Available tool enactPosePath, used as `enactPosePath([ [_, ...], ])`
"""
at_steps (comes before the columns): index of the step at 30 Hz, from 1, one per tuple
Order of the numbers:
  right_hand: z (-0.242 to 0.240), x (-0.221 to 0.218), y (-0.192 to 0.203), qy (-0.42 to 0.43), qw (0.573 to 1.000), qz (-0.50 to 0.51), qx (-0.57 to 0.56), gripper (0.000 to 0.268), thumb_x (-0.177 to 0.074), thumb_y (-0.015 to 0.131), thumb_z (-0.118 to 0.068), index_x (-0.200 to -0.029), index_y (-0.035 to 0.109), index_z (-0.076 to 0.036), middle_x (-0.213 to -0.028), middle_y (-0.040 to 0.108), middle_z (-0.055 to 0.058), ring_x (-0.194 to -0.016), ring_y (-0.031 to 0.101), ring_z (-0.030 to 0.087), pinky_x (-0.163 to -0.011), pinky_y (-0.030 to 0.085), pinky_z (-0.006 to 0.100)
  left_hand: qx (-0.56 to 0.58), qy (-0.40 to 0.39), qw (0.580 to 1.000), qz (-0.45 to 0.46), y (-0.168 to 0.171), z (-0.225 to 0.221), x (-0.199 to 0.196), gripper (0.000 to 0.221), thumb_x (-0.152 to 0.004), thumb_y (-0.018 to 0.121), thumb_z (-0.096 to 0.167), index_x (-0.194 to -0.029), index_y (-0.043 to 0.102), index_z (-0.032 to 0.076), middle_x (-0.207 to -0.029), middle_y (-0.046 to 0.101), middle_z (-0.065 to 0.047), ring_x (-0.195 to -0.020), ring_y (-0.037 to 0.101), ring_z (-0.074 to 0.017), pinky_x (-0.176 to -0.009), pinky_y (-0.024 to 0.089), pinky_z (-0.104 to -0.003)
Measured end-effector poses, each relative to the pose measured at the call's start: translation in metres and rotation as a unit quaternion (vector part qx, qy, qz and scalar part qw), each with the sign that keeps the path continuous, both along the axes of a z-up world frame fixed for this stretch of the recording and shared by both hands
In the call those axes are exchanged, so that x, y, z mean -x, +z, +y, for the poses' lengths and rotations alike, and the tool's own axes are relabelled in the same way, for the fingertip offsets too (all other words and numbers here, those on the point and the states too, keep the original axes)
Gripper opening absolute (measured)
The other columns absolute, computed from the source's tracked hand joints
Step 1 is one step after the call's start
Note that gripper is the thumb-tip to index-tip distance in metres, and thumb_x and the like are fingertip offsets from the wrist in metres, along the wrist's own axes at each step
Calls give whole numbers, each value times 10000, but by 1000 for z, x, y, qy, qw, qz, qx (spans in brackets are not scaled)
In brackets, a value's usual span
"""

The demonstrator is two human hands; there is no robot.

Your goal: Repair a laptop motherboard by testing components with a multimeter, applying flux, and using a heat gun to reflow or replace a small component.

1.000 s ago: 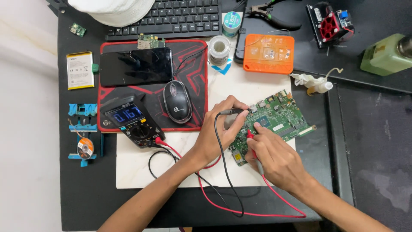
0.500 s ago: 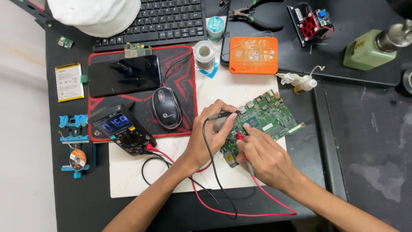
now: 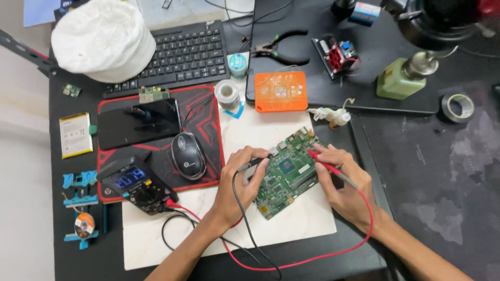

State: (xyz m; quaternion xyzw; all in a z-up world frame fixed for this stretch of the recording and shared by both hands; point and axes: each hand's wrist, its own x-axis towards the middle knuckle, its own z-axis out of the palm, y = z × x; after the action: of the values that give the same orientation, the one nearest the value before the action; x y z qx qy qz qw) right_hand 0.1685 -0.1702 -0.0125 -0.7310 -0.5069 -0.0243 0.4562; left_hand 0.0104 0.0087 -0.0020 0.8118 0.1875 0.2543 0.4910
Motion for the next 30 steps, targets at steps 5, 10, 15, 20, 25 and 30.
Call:
enactPosePath([
  [5,-4,-6,4,-40,995,95,12,163,-932,685,-10,-1078,620,25,-1134,739,163,-1074,752,261,-882,588,318,-5,5,1000,-10,-1,-1,-4,128,-942,673,56,-1055,651,-1,-1030,735,-121,-960,685,-259,-864,516,-346],
  [10,-10,-3,3,-2,996,87,14,154,-944,673,-14,-1088,628,19,-1095,728,153,-1089,748,243,-853,597,292,23,7,1000,5,-2,-1,-4,137,-938,657,37,-1065,651,-13,-1030,736,-131,-951,718,-227,-837,543,-328],
  [15,-19,2,2,-2,992,118,45,197,-914,691,-34,-1102,650,11,-1039,731,122,-909,766,191,-746,623,268,17,21,1000,-1,-5,0,-7,134,-945,656,51,-1064,652,-10,-1051,749,-131,-958,750,-218,-809,581,-311],
  [20,-23,4,4,10,994,104,31,204,-915,688,-37,-1108,647,14,-1047,730,122,-918,762,187,-730,621,271,37,31,998,27,0,-2,-9,143,-951,655,75,-1070,669,-2,-1041,748,-135,-942,755,-190,-802,595,-306],
  [25,-23,6,4,10,990,131,47,206,-918,684,-49,-1111,636,6,-1035,727,111,-901,765,171,-676,647,249,71,61,993,76,8,-7,-10,168,-937,662,98,-1082,688,16,-1011,752,-133,-853,747,-188,-749,581,-302],
  [30,-24,10,5,-15,983,171,67,186,-906,702,-50,-1077,642,-10,-957,732,86,-740,742,129,-583,587,248,1,80,996,-33,7,-20,-9,141,-959,649,47,-1089,659,-4,-1075,754,-121,-1010,727,-209,-870,553,-322],
])
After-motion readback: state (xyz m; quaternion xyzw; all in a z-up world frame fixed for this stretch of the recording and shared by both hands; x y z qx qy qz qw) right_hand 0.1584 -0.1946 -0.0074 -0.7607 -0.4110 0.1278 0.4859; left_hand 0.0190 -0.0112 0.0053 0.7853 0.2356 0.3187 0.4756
